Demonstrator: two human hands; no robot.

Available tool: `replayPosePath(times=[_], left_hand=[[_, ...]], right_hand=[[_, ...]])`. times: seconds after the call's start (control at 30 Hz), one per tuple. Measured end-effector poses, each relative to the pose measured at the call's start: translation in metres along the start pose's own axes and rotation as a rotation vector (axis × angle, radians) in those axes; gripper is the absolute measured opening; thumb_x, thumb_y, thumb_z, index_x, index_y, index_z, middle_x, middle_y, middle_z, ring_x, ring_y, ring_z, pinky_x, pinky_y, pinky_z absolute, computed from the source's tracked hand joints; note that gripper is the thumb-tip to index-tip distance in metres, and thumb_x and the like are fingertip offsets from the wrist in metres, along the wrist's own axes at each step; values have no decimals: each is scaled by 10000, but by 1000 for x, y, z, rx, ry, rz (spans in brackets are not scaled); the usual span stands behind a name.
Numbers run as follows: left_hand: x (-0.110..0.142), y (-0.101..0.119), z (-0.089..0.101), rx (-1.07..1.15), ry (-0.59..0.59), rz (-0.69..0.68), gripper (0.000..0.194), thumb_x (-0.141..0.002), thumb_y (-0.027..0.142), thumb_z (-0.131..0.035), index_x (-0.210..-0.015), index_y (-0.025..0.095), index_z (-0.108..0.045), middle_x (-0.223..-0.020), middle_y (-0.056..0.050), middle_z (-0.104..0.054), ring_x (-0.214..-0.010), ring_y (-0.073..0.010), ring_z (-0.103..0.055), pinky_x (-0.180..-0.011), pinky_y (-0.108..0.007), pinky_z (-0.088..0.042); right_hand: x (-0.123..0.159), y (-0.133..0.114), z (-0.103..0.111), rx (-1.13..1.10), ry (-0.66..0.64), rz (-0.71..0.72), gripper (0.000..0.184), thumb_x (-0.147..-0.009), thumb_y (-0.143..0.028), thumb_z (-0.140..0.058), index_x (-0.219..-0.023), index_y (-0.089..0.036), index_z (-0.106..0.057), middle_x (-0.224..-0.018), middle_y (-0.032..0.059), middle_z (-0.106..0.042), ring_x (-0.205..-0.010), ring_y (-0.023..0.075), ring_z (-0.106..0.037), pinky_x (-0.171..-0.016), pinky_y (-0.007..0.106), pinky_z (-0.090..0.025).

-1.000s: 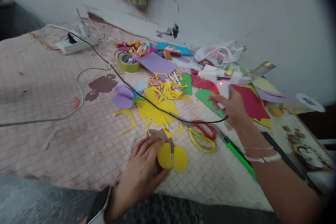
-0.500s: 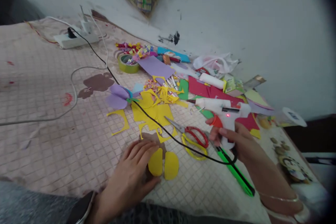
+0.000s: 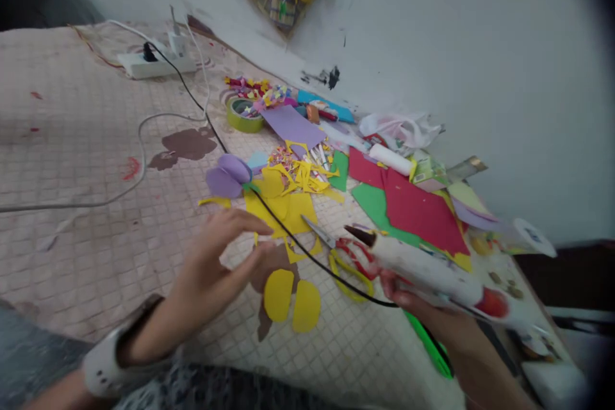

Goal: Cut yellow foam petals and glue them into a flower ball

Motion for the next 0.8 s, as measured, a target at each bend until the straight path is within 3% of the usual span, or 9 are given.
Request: replayPosePath(times=[0.07, 0.13, 0.23, 0.33, 0.53, 0.63, 0.8], left_hand=[[-30, 10, 4, 83, 45, -17, 54, -837, 198, -588, -868, 227, -621, -863, 3, -656, -842, -168, -603, -791, -318, -461], [-59, 24, -1, 162, 34, -65, 42, -823, 215, -604, -799, 206, -637, -803, 5, -660, -795, -155, -602, -773, -298, -464], [-93, 46, -22, 272, -78, -109, 87, -813, 215, -604, -752, 182, -658, -761, 0, -677, -770, -146, -605, -785, -292, -465], [-115, 64, -44, 421, -163, -116, 82, -803, 221, -622, -799, 162, -679, -802, -6, -686, -772, -134, -606, -747, -261, -469], [-139, 74, -66, 636, -293, 23, 142, -816, 229, -579, -760, 148, -681, -779, -13, -680, -785, -146, -598, -716, -261, -458], [-142, 71, -77, 712, -431, 97, 193, -805, 301, -581, -704, 160, -666, -745, -9, -656, -744, -152, -594, -664, -264, -451], [-144, 67, -102, 727, -638, 78, 162, -777, 281, -575, -689, 172, -657, -652, 12, -612, -624, -128, -554, -590, -255, -422]], right_hand=[[-8, -8, -5, -99, -34, 115, 206, -642, -414, -805, -786, -306, -704, -738, 6, -674, -459, 126, -497, -386, 263, -418], [-21, -15, -9, -183, -1, 204, 225, -702, -537, -713, -762, -328, -658, -661, -41, -593, -376, 82, -358, -327, 219, -315], [-39, -16, -18, -578, 65, 269, 215, -689, -423, -765, -727, -272, -617, -618, -66, -510, -355, 61, -191, -270, 188, -161], [-50, -13, -31, -773, 19, 296, 213, -703, -371, -768, -740, -250, -596, -620, -81, -497, -357, 51, -143, -253, 171, -121], [-53, -7, -40, -820, -65, 302, 201, -734, -382, -745, -747, -252, -593, -606, -82, -472, -341, 44, -146, -227, 153, -113], [-56, -5, -38, -783, -59, 288, 205, -727, -404, -744, -731, -261, -597, -586, -85, -446, -325, 44, -137, -214, 163, -100], [-60, 0, -37, -820, -102, 275, 194, -740, -383, -737, -729, -249, -598, -585, -82, -452, -325, 35, -149, -226, 151, -113]])
Point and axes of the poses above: each hand's wrist, its own x-axis away from the middle knuckle, its own z-axis out of the back of the hand, y = z × x, the point moved 6 cm from there along -x, towards the middle knuckle
